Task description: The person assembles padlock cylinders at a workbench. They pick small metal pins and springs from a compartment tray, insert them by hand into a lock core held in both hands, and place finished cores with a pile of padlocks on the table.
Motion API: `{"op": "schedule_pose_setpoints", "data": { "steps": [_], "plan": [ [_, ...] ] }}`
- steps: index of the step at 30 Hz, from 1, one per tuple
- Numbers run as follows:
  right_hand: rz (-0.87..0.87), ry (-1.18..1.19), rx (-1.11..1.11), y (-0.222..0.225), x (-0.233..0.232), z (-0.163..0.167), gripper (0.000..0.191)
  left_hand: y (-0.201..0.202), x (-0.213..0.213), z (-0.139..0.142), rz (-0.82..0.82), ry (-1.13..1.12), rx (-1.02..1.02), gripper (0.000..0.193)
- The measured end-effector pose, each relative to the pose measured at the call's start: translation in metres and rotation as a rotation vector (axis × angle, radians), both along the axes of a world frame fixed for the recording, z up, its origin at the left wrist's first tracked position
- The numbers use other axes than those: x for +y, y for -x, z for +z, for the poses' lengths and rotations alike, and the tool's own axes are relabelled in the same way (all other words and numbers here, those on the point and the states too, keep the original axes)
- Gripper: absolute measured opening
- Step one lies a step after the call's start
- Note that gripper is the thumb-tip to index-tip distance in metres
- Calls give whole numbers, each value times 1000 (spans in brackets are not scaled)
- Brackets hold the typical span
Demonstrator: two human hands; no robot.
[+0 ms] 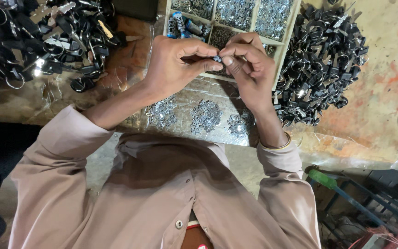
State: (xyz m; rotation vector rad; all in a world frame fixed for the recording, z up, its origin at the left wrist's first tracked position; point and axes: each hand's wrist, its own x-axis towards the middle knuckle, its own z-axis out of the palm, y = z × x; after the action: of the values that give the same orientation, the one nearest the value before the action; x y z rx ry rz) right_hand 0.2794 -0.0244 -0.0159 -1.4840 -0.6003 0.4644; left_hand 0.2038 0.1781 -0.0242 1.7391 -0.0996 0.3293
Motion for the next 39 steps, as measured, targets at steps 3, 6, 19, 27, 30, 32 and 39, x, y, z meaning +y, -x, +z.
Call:
{"op": "schedule_pose_setpoints", "data": {
  "steps": [3,6,19,27,30,32,39],
  "plan": [
    [-10,106,-286,-3,-2,3,12,0,0,0,-4,-24,19,23],
    [-187,139,-213,-8,-4,3,12,0,2,1,-6,-12,38,23],
    [-114,603,-849,-13,-6,-4,21,-2,3,4,22,-44,-41,23],
    [-114,107,-186,-12,-8,0,7,-1,4,5,-2,-55,-65,23],
    [-49,100,-142,-6,-3,-4,8,0,1,5,1,-12,-32,21],
    [-28,63,-97,-3,0,-7,7,0,0,5,6,-1,-16,19],
    [-40,-1,-84,-1,5,-13,5,0,0,9,5,-50,-46,16]
  ]
}}
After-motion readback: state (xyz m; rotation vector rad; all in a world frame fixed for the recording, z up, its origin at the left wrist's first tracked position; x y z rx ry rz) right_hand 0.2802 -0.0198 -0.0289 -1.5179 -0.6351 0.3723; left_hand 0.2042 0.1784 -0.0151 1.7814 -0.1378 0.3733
